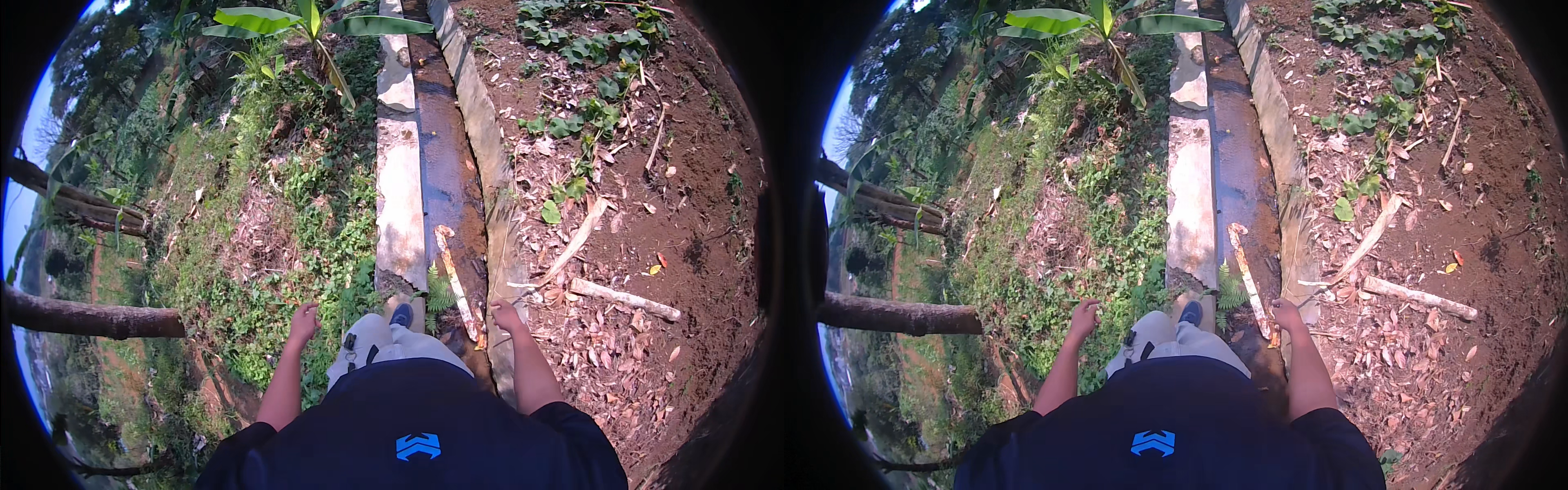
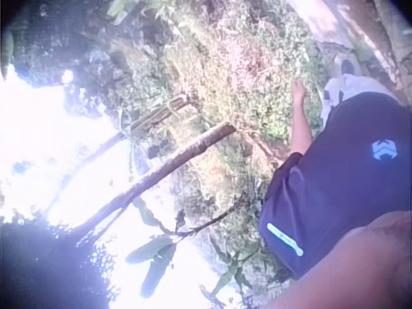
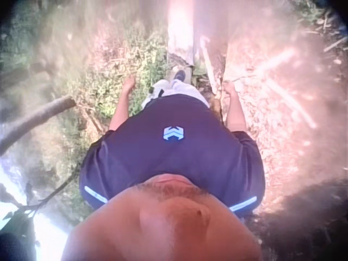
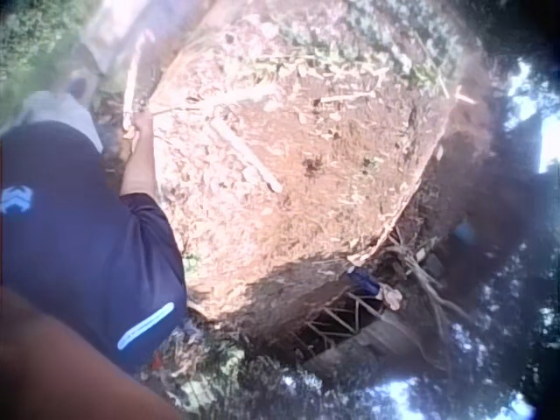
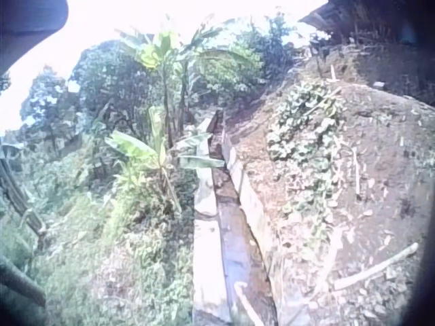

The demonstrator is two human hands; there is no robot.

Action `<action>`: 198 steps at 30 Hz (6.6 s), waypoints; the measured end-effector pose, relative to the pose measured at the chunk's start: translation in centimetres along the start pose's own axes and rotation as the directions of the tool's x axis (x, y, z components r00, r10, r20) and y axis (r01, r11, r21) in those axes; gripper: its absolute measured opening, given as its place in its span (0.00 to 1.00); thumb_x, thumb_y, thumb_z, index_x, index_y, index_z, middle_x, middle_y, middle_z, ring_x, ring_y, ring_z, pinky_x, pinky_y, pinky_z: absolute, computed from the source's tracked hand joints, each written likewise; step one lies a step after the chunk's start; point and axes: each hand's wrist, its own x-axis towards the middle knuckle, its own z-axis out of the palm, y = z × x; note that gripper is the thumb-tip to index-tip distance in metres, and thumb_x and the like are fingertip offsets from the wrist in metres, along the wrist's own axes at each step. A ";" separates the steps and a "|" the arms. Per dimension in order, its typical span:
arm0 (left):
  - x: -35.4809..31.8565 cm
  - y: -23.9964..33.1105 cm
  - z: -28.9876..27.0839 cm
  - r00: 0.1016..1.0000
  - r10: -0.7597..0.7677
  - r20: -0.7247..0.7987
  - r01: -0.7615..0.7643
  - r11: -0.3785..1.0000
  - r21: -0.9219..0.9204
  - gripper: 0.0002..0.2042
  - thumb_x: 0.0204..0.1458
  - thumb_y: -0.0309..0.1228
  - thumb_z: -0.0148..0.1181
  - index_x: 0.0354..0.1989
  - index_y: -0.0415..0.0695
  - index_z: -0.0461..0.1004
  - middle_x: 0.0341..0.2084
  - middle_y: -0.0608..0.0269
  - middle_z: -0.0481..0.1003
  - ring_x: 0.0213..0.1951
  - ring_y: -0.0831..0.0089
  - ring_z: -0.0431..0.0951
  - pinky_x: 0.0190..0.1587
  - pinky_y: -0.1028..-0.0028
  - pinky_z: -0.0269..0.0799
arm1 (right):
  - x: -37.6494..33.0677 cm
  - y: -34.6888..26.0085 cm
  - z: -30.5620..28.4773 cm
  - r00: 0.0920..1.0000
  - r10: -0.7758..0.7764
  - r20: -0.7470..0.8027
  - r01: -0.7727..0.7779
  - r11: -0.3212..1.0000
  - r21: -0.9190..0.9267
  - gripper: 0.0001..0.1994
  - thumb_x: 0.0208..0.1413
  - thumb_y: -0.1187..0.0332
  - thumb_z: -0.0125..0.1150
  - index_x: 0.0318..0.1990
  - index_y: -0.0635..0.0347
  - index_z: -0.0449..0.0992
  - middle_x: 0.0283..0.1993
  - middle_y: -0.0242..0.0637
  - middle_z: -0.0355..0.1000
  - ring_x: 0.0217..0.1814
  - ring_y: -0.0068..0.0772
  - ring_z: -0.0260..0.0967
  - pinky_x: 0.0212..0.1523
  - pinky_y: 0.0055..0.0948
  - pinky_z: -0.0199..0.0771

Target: The person uses a red hand saw to cut a long, thin piece of light-colored wood into smaller segments. The person is crouching beside a concrete drainage ditch in an outdoor area with vegetation. After cutting several pieces, the person stands up and walks along the edge of the ditch.

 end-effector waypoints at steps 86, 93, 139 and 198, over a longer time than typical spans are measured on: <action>207.4 171.3 -2.8 0.905 0.270 -0.328 -0.275 0.961 0.032 0.11 0.52 0.38 0.67 0.34 0.42 0.81 0.33 0.59 0.77 0.36 0.69 0.77 0.41 0.68 0.72 | 190.0 -171.8 -97.1 0.890 -0.406 -0.207 0.435 0.892 0.120 0.17 0.63 0.72 0.55 0.58 0.58 0.73 0.41 0.39 0.75 0.26 0.29 0.76 0.22 0.27 0.73; 225.5 186.4 -1.5 0.883 0.399 -0.248 -0.384 0.917 0.110 0.19 0.50 0.42 0.72 0.24 0.38 0.75 0.27 0.58 0.73 0.30 0.65 0.75 0.36 0.66 0.71 | 199.8 -170.7 -99.1 0.994 0.100 0.041 -0.105 0.980 0.169 0.18 0.58 0.72 0.52 0.56 0.54 0.72 0.38 0.38 0.74 0.26 0.42 0.77 0.22 0.41 0.77; 329.2 260.0 -6.1 0.929 0.366 -0.061 -0.371 0.915 -0.160 0.08 0.58 0.31 0.64 0.34 0.42 0.72 0.27 0.70 0.73 0.27 0.82 0.72 0.30 0.77 0.70 | 279.3 -246.1 -141.4 0.990 0.121 -0.068 -0.085 0.917 0.391 0.17 0.58 0.73 0.55 0.56 0.58 0.75 0.34 0.40 0.75 0.23 0.31 0.75 0.20 0.32 0.73; 466.0 352.3 -7.0 0.976 -0.142 -0.163 0.084 0.943 -0.321 0.24 0.52 0.23 0.61 0.59 0.41 0.66 0.27 0.59 0.75 0.23 0.74 0.76 0.24 0.72 0.76 | 388.7 -407.5 -229.5 0.181 -0.983 -0.008 0.792 0.141 0.594 0.17 0.62 0.76 0.53 0.57 0.70 0.75 0.24 0.34 0.69 0.21 0.20 0.61 0.23 0.22 0.61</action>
